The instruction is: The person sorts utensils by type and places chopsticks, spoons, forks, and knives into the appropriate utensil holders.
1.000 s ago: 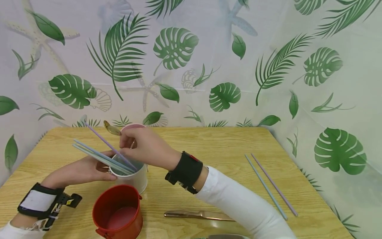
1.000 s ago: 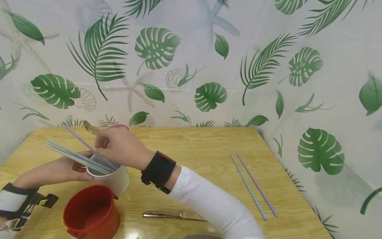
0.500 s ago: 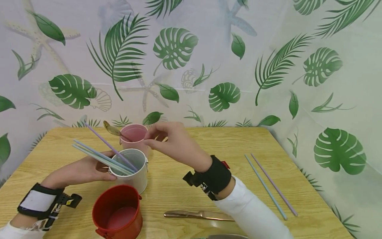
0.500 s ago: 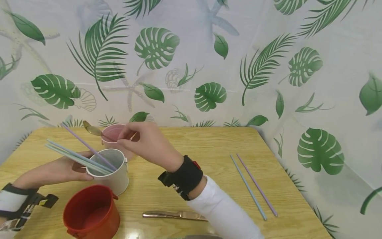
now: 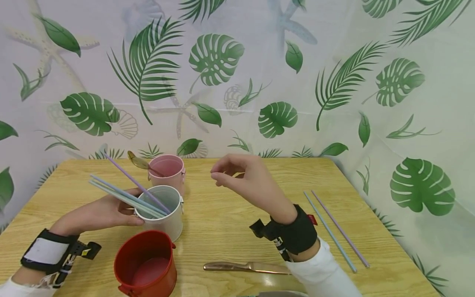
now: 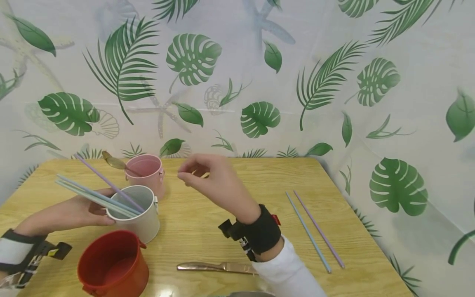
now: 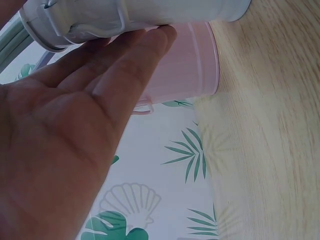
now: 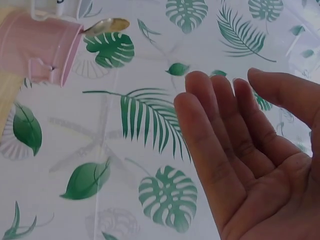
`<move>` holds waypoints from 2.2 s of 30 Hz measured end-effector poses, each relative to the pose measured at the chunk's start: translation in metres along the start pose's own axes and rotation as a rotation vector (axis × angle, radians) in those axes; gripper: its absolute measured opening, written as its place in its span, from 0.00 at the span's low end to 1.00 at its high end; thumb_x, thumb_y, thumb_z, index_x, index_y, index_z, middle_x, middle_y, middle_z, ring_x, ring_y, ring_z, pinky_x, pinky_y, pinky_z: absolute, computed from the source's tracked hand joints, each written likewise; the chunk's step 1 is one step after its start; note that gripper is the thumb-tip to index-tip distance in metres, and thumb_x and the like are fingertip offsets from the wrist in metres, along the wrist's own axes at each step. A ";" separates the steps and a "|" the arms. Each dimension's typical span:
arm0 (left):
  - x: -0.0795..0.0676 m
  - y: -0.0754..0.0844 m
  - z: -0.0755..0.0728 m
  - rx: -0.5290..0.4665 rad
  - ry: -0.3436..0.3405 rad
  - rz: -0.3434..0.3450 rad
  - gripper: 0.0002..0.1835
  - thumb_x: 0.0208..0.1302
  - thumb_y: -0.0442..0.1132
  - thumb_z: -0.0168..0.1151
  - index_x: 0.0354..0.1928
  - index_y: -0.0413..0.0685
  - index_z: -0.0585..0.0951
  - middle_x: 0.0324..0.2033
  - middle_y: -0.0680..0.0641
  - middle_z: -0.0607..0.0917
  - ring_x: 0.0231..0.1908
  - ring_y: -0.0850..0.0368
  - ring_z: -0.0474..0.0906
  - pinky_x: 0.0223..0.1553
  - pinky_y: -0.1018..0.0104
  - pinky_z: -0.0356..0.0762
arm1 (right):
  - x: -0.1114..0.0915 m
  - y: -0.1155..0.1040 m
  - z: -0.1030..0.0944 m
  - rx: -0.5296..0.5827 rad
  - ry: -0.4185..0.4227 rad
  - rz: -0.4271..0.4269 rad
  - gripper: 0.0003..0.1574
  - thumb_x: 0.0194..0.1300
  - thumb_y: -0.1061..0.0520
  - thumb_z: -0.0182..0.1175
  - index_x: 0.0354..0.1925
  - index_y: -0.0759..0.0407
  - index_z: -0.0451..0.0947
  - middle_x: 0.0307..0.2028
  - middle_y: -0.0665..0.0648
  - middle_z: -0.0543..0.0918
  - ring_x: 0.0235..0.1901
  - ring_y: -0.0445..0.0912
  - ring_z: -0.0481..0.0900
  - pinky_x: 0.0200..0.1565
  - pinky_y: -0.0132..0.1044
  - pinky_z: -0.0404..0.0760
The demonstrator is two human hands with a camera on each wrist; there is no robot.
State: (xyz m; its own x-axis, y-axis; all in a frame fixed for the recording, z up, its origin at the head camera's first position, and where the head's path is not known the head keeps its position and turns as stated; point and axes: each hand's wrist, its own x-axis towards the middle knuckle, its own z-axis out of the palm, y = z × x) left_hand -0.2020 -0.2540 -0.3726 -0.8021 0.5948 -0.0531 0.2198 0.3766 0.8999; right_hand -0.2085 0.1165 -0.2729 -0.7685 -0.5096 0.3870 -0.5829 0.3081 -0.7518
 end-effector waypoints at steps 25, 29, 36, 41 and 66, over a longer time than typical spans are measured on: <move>0.002 0.003 -0.001 -0.005 0.004 0.009 0.39 0.67 0.35 0.71 0.73 0.28 0.62 0.61 0.32 0.80 0.55 0.53 0.83 0.51 0.66 0.84 | -0.027 0.021 -0.088 0.020 0.172 0.112 0.10 0.70 0.62 0.67 0.46 0.68 0.84 0.37 0.60 0.89 0.35 0.46 0.88 0.44 0.39 0.88; 0.002 0.003 -0.001 0.003 0.010 0.009 0.39 0.66 0.35 0.71 0.72 0.28 0.63 0.60 0.33 0.81 0.55 0.52 0.84 0.51 0.66 0.84 | -0.033 0.020 -0.100 0.033 0.220 0.084 0.11 0.71 0.61 0.66 0.46 0.69 0.84 0.36 0.59 0.89 0.36 0.47 0.88 0.44 0.38 0.88; 0.003 0.004 -0.002 0.022 0.013 0.010 0.38 0.66 0.36 0.72 0.72 0.28 0.64 0.60 0.34 0.81 0.55 0.53 0.84 0.51 0.66 0.84 | -0.044 0.021 -0.121 0.058 0.297 0.069 0.09 0.70 0.62 0.67 0.47 0.65 0.85 0.37 0.60 0.89 0.36 0.47 0.88 0.42 0.35 0.88; 0.003 0.004 -0.003 0.023 0.008 0.013 0.39 0.66 0.36 0.72 0.72 0.28 0.64 0.60 0.33 0.80 0.55 0.54 0.83 0.51 0.66 0.84 | -0.050 0.022 -0.130 0.010 0.334 0.113 0.11 0.70 0.61 0.67 0.48 0.66 0.85 0.38 0.59 0.89 0.36 0.46 0.88 0.42 0.34 0.87; 0.002 0.001 -0.007 -0.008 0.002 0.005 0.39 0.67 0.35 0.71 0.72 0.27 0.62 0.61 0.31 0.79 0.57 0.44 0.83 0.51 0.62 0.85 | -0.080 0.068 -0.165 -0.181 0.292 0.301 0.18 0.73 0.52 0.65 0.51 0.65 0.82 0.38 0.45 0.88 0.38 0.39 0.87 0.42 0.30 0.86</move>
State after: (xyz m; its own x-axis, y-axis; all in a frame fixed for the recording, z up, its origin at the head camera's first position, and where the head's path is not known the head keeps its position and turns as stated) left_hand -0.2070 -0.2576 -0.3688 -0.8019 0.5956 -0.0476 0.2195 0.3678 0.9036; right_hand -0.2303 0.3109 -0.2667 -0.9380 -0.1358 0.3190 -0.3386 0.5569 -0.7584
